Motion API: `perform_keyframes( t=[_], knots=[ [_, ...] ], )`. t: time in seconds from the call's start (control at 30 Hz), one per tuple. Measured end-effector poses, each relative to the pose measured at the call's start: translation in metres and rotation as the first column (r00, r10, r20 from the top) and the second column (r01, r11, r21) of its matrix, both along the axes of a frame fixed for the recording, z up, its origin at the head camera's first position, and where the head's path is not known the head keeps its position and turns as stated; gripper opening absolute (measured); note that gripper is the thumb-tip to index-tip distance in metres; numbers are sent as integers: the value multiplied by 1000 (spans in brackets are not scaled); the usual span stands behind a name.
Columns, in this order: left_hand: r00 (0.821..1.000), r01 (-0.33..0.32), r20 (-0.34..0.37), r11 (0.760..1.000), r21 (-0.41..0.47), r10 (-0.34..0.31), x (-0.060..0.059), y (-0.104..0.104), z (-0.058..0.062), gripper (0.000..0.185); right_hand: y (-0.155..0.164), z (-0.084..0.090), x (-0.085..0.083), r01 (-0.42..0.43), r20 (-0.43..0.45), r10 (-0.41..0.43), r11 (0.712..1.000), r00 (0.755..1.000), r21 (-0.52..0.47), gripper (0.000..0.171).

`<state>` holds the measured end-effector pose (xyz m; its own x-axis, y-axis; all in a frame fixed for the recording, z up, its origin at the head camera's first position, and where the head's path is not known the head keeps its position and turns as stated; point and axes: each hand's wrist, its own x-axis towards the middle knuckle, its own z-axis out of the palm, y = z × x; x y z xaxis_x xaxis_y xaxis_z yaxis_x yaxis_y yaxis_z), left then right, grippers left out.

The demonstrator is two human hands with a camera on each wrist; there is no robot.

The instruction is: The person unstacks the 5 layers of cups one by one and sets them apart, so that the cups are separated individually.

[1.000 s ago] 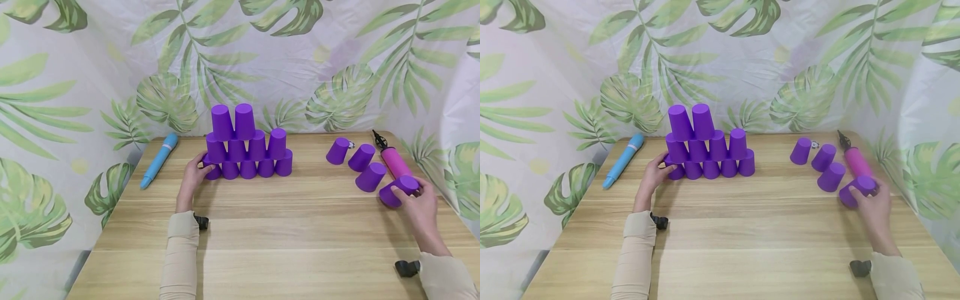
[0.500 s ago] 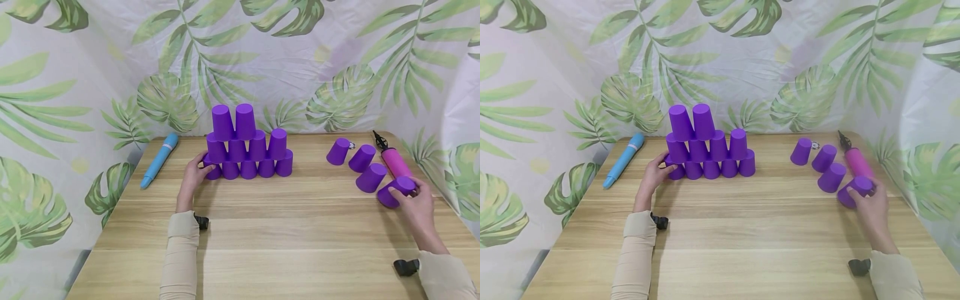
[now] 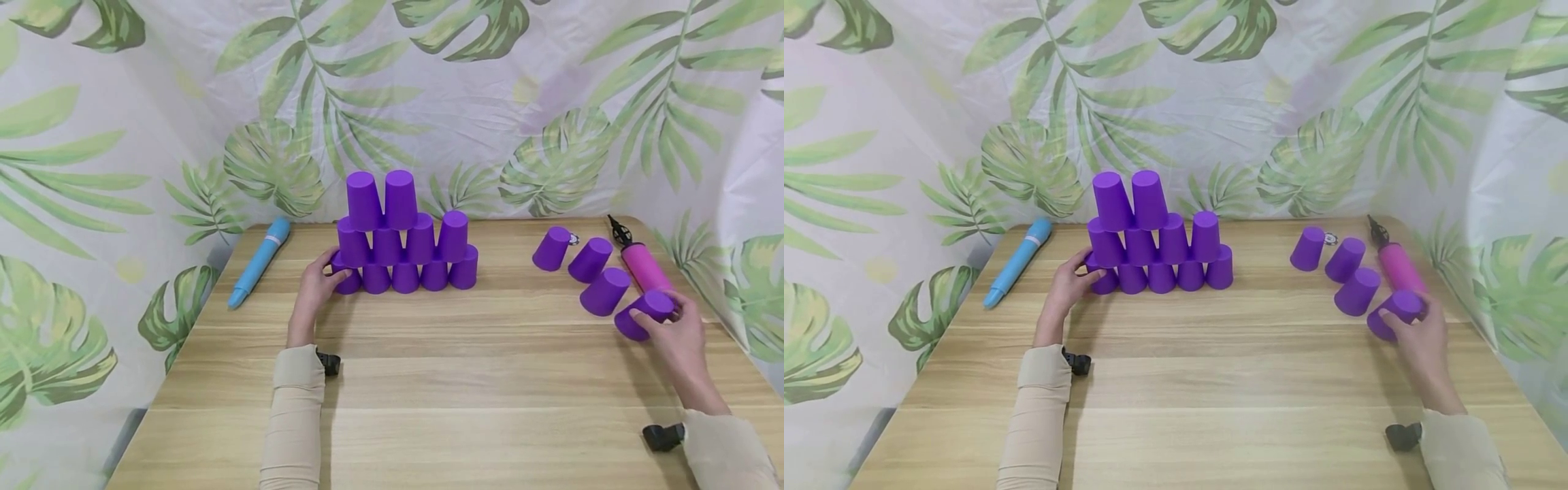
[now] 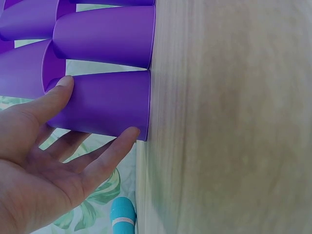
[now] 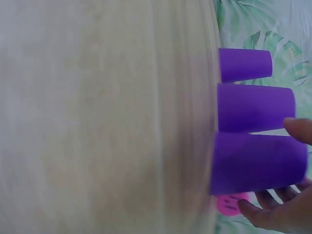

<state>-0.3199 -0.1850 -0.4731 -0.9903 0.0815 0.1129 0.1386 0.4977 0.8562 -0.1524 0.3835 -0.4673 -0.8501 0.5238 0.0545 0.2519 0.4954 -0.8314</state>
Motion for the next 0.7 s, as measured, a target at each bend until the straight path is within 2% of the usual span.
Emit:
perform_keyframes(
  t=[0.13,0.27,0.43,0.53,0.6,0.7],
  knots=[
    [1000,10,8,1000,-3,-10,0,-2,1,60,-11,23,7,39,-98,-32,997,995,71,78],
    [1000,-2,10,1000,1,2,0,-5,3,60,-32,54,5,91,-225,-63,989,972,116,72],
    [1000,-7,-18,1000,-3,7,-2,-8,5,59,-74,88,-11,-1,-345,27,997,938,75,64],
    [1000,-2,-22,1000,-12,1,-2,-7,4,60,-107,101,-27,-135,-434,147,989,889,57,61],
    [1000,-2,-16,1000,-15,2,-1,-6,3,60,-130,110,-40,-233,-497,239,970,834,75,60],
    [1000,0,-11,1000,-13,0,-2,-5,0,60,-165,123,-61,-387,-566,373,916,735,102,59]
  ],
)
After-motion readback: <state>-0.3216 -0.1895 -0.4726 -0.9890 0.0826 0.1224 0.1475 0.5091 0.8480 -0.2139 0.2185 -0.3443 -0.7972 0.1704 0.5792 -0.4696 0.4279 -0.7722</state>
